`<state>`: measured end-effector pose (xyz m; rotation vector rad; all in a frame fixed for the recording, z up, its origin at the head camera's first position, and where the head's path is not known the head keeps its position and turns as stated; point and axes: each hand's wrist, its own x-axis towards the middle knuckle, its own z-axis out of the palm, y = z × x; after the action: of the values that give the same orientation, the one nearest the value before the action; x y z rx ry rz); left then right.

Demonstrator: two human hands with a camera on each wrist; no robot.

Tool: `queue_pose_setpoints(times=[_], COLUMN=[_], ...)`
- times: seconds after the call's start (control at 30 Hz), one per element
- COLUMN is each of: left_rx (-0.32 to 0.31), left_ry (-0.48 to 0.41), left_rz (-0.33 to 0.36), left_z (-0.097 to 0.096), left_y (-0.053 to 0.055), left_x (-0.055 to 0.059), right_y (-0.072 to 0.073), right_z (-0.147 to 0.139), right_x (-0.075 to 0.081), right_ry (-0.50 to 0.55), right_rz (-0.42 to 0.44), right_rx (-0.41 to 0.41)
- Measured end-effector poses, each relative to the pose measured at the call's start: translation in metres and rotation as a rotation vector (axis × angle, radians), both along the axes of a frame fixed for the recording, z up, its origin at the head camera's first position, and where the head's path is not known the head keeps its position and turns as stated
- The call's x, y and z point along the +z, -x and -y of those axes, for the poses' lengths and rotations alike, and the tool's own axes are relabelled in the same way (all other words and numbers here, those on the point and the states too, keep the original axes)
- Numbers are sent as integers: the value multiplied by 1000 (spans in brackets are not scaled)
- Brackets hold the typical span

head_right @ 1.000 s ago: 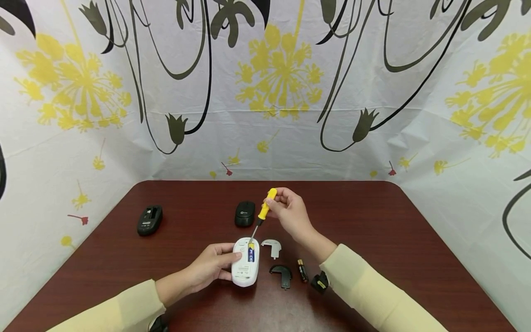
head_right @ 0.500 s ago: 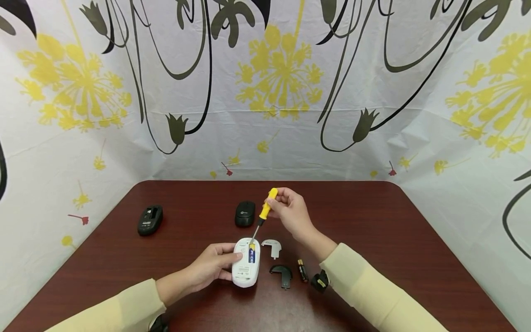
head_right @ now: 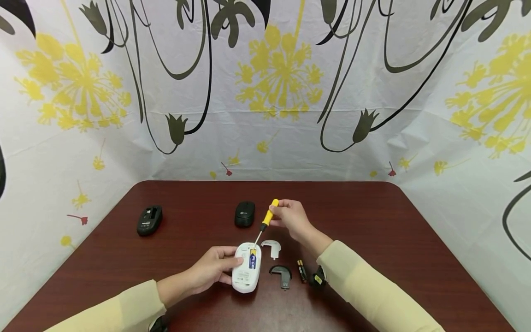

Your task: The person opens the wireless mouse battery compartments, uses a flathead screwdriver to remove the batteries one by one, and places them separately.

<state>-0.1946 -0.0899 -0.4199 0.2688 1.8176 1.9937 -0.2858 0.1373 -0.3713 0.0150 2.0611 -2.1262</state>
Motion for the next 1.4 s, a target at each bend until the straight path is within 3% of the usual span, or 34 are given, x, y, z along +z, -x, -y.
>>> queue_pose_setpoints(times=[0.47,0.63,0.87,1.4], left_rx=[-4,20,44,20], left_ry=[-4,-4,-20,-21], left_rz=[1,3,0,21], left_z=[1,5,10,6], left_y=[-1,4,11,9], left_x=[-2,-1,3,4], right_y=[1,-5,-8,-11], right_z=[3,9,11,7], right_x=[-15,-20,-15,-6], right_ry=[-10,-10,-7,14], right_rz=[89,89,83,83], right_rx=[20,82,48,77])
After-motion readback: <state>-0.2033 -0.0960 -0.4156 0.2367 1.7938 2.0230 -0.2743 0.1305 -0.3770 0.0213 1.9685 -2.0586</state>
